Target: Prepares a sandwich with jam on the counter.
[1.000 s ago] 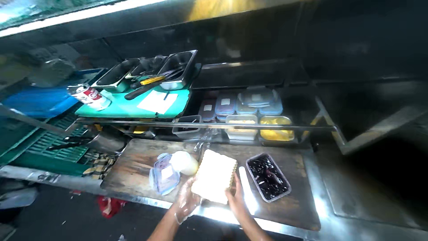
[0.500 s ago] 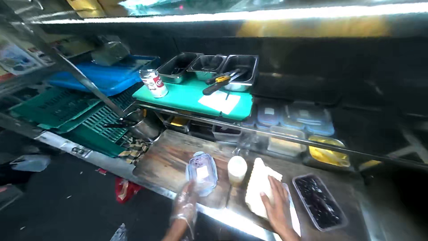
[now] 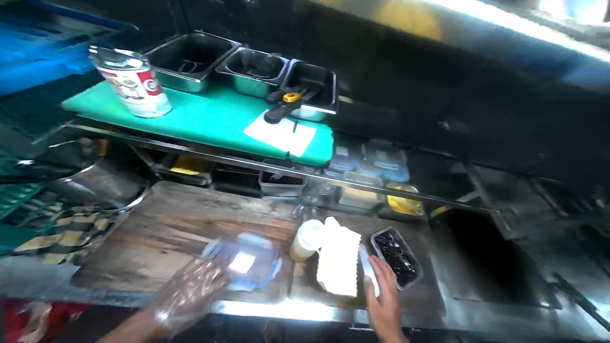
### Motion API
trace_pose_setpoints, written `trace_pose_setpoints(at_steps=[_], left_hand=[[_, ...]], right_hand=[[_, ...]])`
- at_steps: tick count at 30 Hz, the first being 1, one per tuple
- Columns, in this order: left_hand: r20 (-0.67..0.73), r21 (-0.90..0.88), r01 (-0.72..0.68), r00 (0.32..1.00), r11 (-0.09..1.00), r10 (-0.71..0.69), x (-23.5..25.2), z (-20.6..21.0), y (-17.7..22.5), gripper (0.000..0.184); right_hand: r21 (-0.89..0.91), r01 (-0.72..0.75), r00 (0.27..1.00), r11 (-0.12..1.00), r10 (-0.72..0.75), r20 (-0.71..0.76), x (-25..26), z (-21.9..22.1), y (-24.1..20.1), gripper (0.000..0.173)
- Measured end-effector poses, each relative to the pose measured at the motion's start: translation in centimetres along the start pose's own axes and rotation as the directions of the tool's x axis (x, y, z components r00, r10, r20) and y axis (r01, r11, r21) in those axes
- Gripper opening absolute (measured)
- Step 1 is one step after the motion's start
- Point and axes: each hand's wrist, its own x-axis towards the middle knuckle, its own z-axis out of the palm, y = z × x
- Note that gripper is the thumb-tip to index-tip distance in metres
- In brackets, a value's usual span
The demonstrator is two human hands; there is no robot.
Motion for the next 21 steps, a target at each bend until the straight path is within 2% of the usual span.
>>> trace_pose_setpoints(at_steps=[1, 2, 3, 4, 5, 6, 7, 8, 9, 10, 11, 13, 14, 16, 17, 19, 20, 21], left_hand=[[-0.067, -0.051, -0.011, 0.998, 0.999, 0.008, 0.5, -2.1, 2.4, 0.026], [-0.036, -0.153, 0.053, 0.998, 0.987, -0.059, 1.1, -4.7, 5.2, 0.031], [0.046, -0.311, 0.175, 0.984, 0.934, -0.17, 1.7, -7.1, 7.9, 0.035], [0.103, -0.489, 0.307, 0.95, 0.816, -0.295, 2.5, -8.6, 10.5, 0.037], [0.118, -0.672, 0.393, 0.893, 0.628, -0.433, 3.4, -9.2, 13.1, 0.035], [0.112, -0.822, 0.394, 0.82, 0.411, -0.561, 4.9, -9.2, 16.0, 0.03], [0.131, -0.926, 0.328, 0.742, 0.185, -0.658, 6.9, -8.7, 19.0, 0.021], [0.182, -0.972, 0.235, 0.673, -0.025, -0.717, 9.4, -7.9, 21.9, 0.013], [0.25, -0.968, 0.164, 0.615, -0.189, -0.748, 12.1, -6.7, 24.8, 0.013], [0.308, -0.948, 0.124, 0.579, -0.292, -0.755, 15.0, -5.1, 27.4, 0.015], [0.339, -0.935, 0.108, 0.552, -0.337, -0.762, 17.8, -3.1, 29.7, 0.014], [0.36, -0.933, 0.186, 0.478, -0.308, -0.801, 23.1, 1.7, 33.4, 0.011], [0.389, -0.912, 0.309, 0.436, -0.271, -0.812, 25.4, 3.9, 34.5, 0.015], [0.444, -0.794, 0.582, 0.359, -0.175, -0.821, 28.8, 7.3, 35.8, 0.035], [0.434, -0.726, 0.681, 0.34, -0.1, -0.835, 30.2, 8.6, 36.1, 0.051], [0.325, -0.654, 0.753, 0.368, 0.075, -0.871, 32.9, 10.0, 36.2, 0.084], [0.257, -0.628, 0.762, 0.397, 0.16, -0.881, 34.5, 10.3, 35.7, 0.091], [0.206, -0.6, 0.764, 0.435, 0.239, -0.877, 35.9, 10.5, 34.9, 0.09]], right_hand=[[-0.008, 0.03, 1.0, 1.0, -0.03, -0.008, -1.1, -1.3, 0.1, 0.042], [0.02, 0.031, 0.999, 0.999, -0.031, 0.008, -2.4, -2.6, -0.3, 0.04], [0.09, -0.004, 0.999, 0.996, -0.001, 0.051, -3.6, -3.6, -1.0, 0.039], [0.21, -0.071, 0.992, 0.975, 0.047, 0.115, -4.6, -4.2, -2.0, 0.042], [0.379, -0.178, 0.973, 0.908, 0.103, 0.209, -5.3, -4.5, -3.2, 0.053], [0.543, -0.297, 0.939, 0.786, 0.136, 0.315, -5.7, -4.9, -4.4, 0.072], [0.667, -0.384, 0.91, 0.639, 0.139, 0.391, -5.6, -5.3, -5.3, 0.094], [0.735, -0.426, 0.898, 0.527, 0.15, 0.413, -5.1, -5.9, -6.0, 0.106], [0.753, -0.441, 0.896, 0.487, 0.193, 0.4, -4.1, -7.0, -6.3, 0.106], [0.729, -0.452, 0.892, 0.513, 0.287, 0.35, -2.6, -8.3, -5.8, 0.095], [0.67, -0.482, 0.871, 0.565, 0.396, 0.292, -0.6, -9.6, -4.3, 0.085], [0.456, -0.52, 0.853, 0.722, 0.469, 0.23, 4.1, -11.4, 2.0, 0.086], [0.303, -0.518, 0.854, 0.8, 0.461, 0.242, 6.5, -11.9, 5.6, 0.091], [-0.011, -0.473, 0.831, 0.881, 0.449, 0.329, 10.6, -11.6, 11.5, 0.096], [-0.12, -0.429, 0.816, 0.895, 0.441, 0.374, 12.0, -11.1, 13.7, 0.095], [-0.227, -0.338, 0.811, 0.913, 0.405, 0.423, 13.1, -9.9, 16.9, 0.089], [-0.221, -0.317, 0.816, 0.922, 0.384, 0.433, 13.2, -9.4, 17.9, 0.086], [-0.193, -0.311, 0.824, 0.931, 0.365, 0.434, 12.9, -9.2, 18.5, 0.083]])
